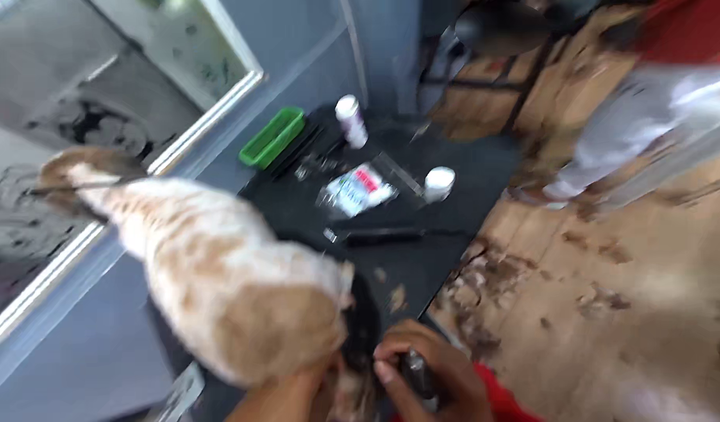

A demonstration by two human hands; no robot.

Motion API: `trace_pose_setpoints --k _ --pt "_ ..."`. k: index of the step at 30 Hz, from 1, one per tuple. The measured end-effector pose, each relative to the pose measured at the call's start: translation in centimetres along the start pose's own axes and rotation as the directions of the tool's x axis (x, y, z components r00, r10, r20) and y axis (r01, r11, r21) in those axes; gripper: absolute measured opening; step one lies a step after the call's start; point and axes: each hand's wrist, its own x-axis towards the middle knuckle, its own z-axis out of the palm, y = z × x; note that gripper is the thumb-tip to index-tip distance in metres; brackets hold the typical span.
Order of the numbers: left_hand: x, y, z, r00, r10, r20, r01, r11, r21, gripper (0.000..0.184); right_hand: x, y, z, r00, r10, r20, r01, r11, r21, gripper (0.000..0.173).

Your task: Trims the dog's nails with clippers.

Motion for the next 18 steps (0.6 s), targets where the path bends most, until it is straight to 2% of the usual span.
trace_pose_setpoints --k 4,6,10,14,18 --pt "0.2 -2.0 1.4 0.977 0.133 -0.167 -0.146 0.987 -0.066 0.014 -2.4 -0.2 1.4 0.998 0.037 0.043 -0.040 0.997 0.065 0.014" --pt "0.2 -2.4 2.0 0.968 0.150 -0.202 -0.167 0.984 -0.070 0.011 -2.9 0.0 1.5 0.997 0.057 0.057 -0.061 0.996 0.069 0.014" --pt "0.2 -2.4 2.2 0.970 0.131 -0.207 -0.148 0.987 -0.068 0.010 -2.9 0.3 1.5 0.990 0.105 0.096 -0.113 0.990 0.087 0.018" --pt "0.0 -2.6 2.5 0.963 0.149 -0.227 -0.171 0.982 -0.082 0.010 -2.8 0.3 1.3 0.964 0.207 0.167 -0.229 0.966 0.123 0.019" --pt "-0.8 -2.2 1.8 0.972 0.161 -0.172 -0.198 0.954 -0.226 0.019 -2.0 -0.2 0.9 0.945 0.271 0.184 -0.296 0.947 0.125 0.016"
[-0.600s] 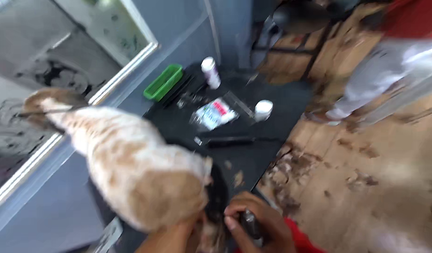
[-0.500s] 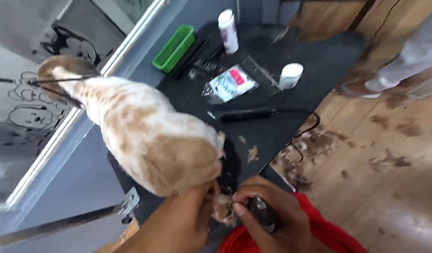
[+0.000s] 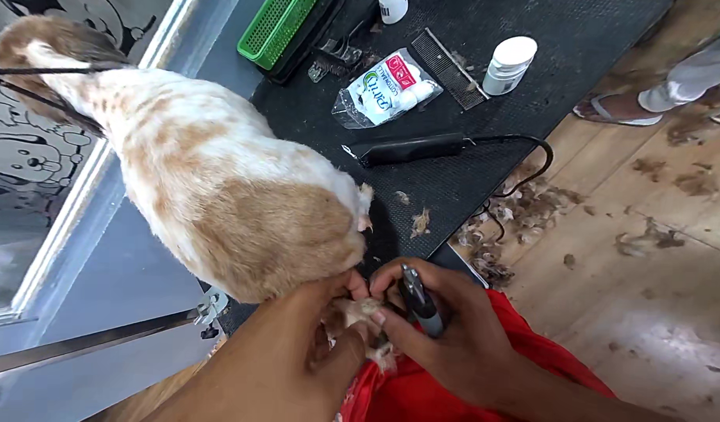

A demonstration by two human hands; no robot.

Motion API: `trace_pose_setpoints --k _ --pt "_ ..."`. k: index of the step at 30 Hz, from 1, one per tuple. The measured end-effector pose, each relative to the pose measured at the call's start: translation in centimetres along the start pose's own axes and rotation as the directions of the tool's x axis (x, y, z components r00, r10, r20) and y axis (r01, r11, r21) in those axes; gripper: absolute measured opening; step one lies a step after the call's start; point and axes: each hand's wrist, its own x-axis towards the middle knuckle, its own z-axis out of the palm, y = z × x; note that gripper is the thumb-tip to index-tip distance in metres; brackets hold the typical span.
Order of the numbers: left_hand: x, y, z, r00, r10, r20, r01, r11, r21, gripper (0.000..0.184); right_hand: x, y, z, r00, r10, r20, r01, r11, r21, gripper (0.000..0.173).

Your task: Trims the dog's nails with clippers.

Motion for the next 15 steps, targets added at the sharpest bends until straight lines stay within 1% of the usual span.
trace_pose_setpoints --k 2,6,8,11,13,15 --pt "-0.12 0.15 -0.30 1.000 0.014 0.020 -0.012 0.997 -0.073 0.019 0.26 -0.39 -0.26 1.000 0.017 0.013 -0.017 1.000 0.025 0.017" --pt "-0.10 0.06 -0.08 0.999 -0.004 -0.035 0.004 1.000 0.004 0.010 0.28 -0.62 -0.39 0.999 0.033 0.011 -0.033 0.998 0.052 0.014" --pt "-0.08 0.14 -0.03 0.999 -0.024 -0.047 0.024 1.000 0.004 0.007 0.19 -0.51 -0.42 0.999 -0.039 -0.022 0.040 0.999 0.008 0.012" --pt "-0.04 0.27 0.15 0.997 -0.036 -0.065 0.036 0.999 -0.001 0.005 0.13 -0.65 -0.55 0.972 -0.229 -0.049 0.226 0.972 -0.056 0.006" --pt "-0.06 0.33 0.25 0.997 -0.028 -0.075 0.029 1.000 0.009 0.004 0.06 -0.84 -0.57 0.945 -0.328 -0.004 0.326 0.939 -0.110 0.008" --pt "-0.01 0.58 0.27 0.997 -0.021 -0.074 0.022 1.000 0.009 0.003 0.19 -0.90 -0.40 0.932 -0.354 0.071 0.361 0.916 -0.173 0.010"
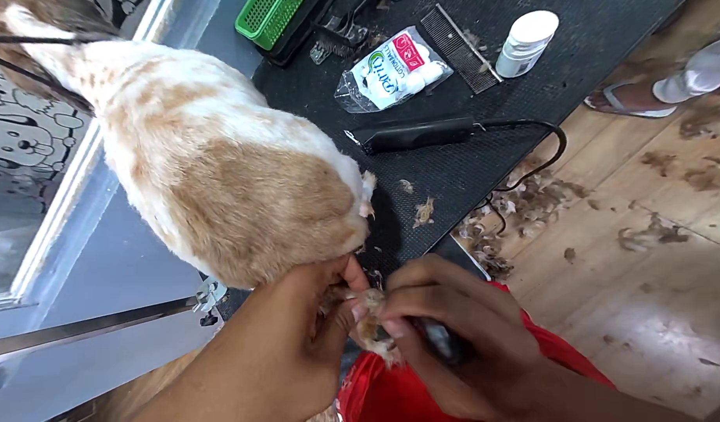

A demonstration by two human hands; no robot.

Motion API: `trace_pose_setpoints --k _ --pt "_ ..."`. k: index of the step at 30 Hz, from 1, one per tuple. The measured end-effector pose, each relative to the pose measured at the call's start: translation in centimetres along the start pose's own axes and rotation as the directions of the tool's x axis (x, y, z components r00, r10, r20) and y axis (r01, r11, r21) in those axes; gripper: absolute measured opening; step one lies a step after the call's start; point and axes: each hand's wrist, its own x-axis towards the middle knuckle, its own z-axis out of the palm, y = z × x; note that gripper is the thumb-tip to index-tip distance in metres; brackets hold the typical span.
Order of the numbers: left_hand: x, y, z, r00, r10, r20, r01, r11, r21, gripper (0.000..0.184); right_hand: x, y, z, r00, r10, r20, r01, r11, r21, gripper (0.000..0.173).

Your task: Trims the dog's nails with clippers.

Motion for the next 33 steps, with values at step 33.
trace_pose_setpoints --k 33 --pt "-0.4 0.8 -0.3 1.000 0.009 -0.003 -0.010 0.988 -0.155 0.010 1.4 -0.2 -1.5 0.977 0.214 0.004 -0.212 0.968 0.136 0.010"
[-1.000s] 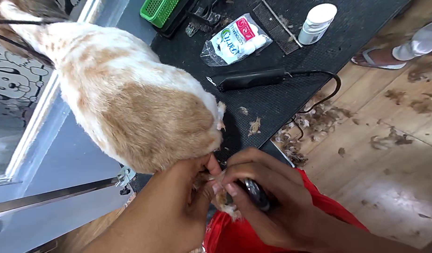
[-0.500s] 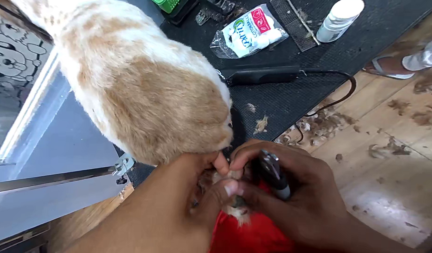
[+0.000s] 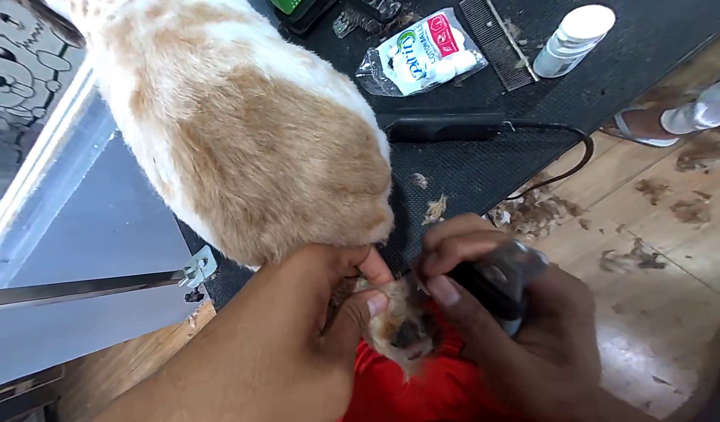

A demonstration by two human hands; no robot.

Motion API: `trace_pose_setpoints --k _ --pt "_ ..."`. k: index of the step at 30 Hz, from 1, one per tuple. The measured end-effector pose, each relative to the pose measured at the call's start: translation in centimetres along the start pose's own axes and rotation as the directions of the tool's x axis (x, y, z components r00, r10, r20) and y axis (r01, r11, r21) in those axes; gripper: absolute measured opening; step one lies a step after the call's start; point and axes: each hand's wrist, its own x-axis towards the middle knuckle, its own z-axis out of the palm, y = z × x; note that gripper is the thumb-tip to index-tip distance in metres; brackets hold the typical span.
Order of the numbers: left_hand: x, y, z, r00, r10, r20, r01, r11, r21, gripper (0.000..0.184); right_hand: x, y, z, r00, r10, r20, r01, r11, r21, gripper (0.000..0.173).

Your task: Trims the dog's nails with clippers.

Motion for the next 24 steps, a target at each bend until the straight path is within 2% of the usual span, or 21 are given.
trace_pose_setpoints --k 2,5,13,16,18,24 --pt "0.0 0.0 0.1 1.000 0.004 -0.002 -0.004 1.000 0.006 0.010 0.1 -0.3 0.0 0.997 -0.069 0.031 0.070 0.997 -0.018 0.010" --pt "0.0 0.0 0.2 1.000 -0.012 0.002 0.012 1.000 0.024 0.009 0.2 -0.4 0.4 0.993 -0.055 0.103 0.061 0.997 -0.055 0.013" --pt "-0.1 -0.4 0.7 0.999 -0.012 -0.039 0.017 0.992 0.128 0.009 0.7 -2.4 0.6 0.969 0.242 0.053 -0.231 0.961 -0.154 0.023" --pt "0.1 -0.1 0.5 0.999 0.015 -0.029 -0.011 0.993 0.116 0.020 1.1 -3.1 0.7 0.953 0.303 0.032 -0.294 0.943 -0.155 0.023" --pt "0.2 0.2 0.4 1.000 0.012 -0.022 -0.011 0.998 0.056 0.028 1.3 -3.3 0.8 0.950 0.313 0.016 -0.307 0.942 -0.138 0.024" --pt "0.4 0.1 0.2 0.998 0.045 -0.051 -0.043 0.998 0.047 0.013 1.2 -3.2 0.6 0.973 0.228 0.017 -0.224 0.965 -0.135 0.025"
